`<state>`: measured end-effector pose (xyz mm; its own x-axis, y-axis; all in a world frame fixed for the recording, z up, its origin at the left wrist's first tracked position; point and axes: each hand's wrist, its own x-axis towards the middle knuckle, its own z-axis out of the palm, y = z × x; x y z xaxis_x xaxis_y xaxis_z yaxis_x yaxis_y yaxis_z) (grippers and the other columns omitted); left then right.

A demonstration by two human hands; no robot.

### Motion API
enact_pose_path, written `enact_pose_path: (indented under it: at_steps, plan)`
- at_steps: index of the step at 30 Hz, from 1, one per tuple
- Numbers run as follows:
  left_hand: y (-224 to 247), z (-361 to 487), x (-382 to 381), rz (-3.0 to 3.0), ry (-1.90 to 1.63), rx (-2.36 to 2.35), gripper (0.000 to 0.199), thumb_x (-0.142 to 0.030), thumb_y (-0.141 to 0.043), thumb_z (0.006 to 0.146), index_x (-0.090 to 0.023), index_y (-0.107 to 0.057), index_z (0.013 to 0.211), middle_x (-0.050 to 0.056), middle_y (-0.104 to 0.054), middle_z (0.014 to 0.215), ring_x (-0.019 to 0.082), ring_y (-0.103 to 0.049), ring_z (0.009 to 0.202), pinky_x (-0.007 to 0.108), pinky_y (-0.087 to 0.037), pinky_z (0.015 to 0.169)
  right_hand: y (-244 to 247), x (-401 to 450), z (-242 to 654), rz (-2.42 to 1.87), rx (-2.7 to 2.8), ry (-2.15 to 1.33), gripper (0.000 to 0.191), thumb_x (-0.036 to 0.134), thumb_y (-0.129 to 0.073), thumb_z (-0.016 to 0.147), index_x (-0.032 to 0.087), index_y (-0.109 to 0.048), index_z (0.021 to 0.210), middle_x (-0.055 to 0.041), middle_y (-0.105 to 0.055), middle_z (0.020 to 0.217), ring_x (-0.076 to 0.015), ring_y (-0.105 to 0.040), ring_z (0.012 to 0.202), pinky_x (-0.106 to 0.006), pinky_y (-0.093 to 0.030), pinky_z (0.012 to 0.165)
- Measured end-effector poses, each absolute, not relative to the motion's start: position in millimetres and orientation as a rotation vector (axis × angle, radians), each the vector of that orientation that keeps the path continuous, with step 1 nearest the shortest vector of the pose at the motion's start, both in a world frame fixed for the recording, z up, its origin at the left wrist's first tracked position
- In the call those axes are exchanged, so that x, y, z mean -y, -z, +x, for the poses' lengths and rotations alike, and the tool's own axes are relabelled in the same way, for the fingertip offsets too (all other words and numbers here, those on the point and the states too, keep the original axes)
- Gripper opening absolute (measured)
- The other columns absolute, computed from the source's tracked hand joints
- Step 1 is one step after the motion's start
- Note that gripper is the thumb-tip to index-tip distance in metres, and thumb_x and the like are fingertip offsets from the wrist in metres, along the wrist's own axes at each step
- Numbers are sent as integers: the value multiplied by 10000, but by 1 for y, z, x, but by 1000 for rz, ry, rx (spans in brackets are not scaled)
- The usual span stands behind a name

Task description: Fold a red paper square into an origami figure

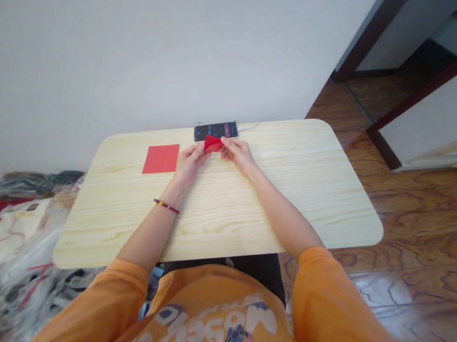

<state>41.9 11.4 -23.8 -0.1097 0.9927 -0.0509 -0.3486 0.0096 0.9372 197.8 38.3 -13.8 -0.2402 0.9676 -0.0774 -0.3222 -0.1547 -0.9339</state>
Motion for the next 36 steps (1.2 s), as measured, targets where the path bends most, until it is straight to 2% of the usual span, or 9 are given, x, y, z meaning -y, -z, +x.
enact_pose_path:
  at_steps: [7, 13, 17, 21, 27, 33, 36]
  plan:
    - [20, 46, -7, 1040, -1553, -1166, 305, -444, -731, 701, -184, -737, 860, 55, -738, 914, 173, -679, 855, 291, -548, 784, 15, -39, 199, -906, 1093, -1623, 396, 449, -805, 577, 142, -694, 801, 2, -619, 637, -74, -504, 536, -222, -343, 493]
    - [17, 45, -2, 1299, -1500, -1333, 315, -302, -704, 745, -202, -703, 1043, 63, -730, 901, 162, -677, 830, 252, -527, 718, 19, -40, 200, -904, 1152, -1632, 342, 307, -763, 593, 149, -735, 895, -16, -682, 695, -91, -526, 582, -234, -375, 551]
    - [17, 46, -2, 1459, -1439, -1348, 247, -277, -721, 721, -203, -726, 956, 74, -722, 988, 155, -657, 854, 229, -515, 656, 21, -41, 200, -925, 1232, -1585, 261, 279, -714, 607, 157, -742, 836, -12, -678, 654, -103, -533, 579, -244, -395, 562]
    - [20, 46, -4, 1480, -1463, -1352, 149, -290, -714, 725, -189, -750, 828, 72, -736, 897, 149, -658, 784, 224, -513, 617, 23, -41, 198, -949, 1251, -1531, 254, 271, -695, 603, 157, -721, 829, 1, -652, 629, -102, -521, 562, -240, -389, 532]
    - [25, 46, -7, 1366, -1497, -1482, 161, -250, -709, 704, -165, -745, 835, 70, -746, 839, 158, -674, 737, 229, -514, 602, 27, -42, 196, -919, 1234, -1448, 322, 219, -714, 576, 173, -637, 886, 20, -613, 740, -82, -531, 580, -207, -398, 499]
    - [26, 48, -6, 1396, -1506, -1461, 161, -267, -709, 708, -158, -730, 825, 61, -740, 808, 146, -670, 712, 233, -520, 621, 28, -42, 196, -954, 1232, -1410, 357, 242, -741, 552, 193, -570, 862, 46, -602, 678, -81, -526, 536, -206, -425, 488]
    - [24, 50, -4, 1423, -1492, -1472, 150, -258, -701, 717, -165, -725, 832, 57, -739, 818, 141, -669, 710, 218, -510, 593, 29, -41, 195, -980, 1250, -1323, 342, 266, -754, 563, 194, -566, 840, 42, -600, 668, -90, -544, 560, -222, -452, 530]
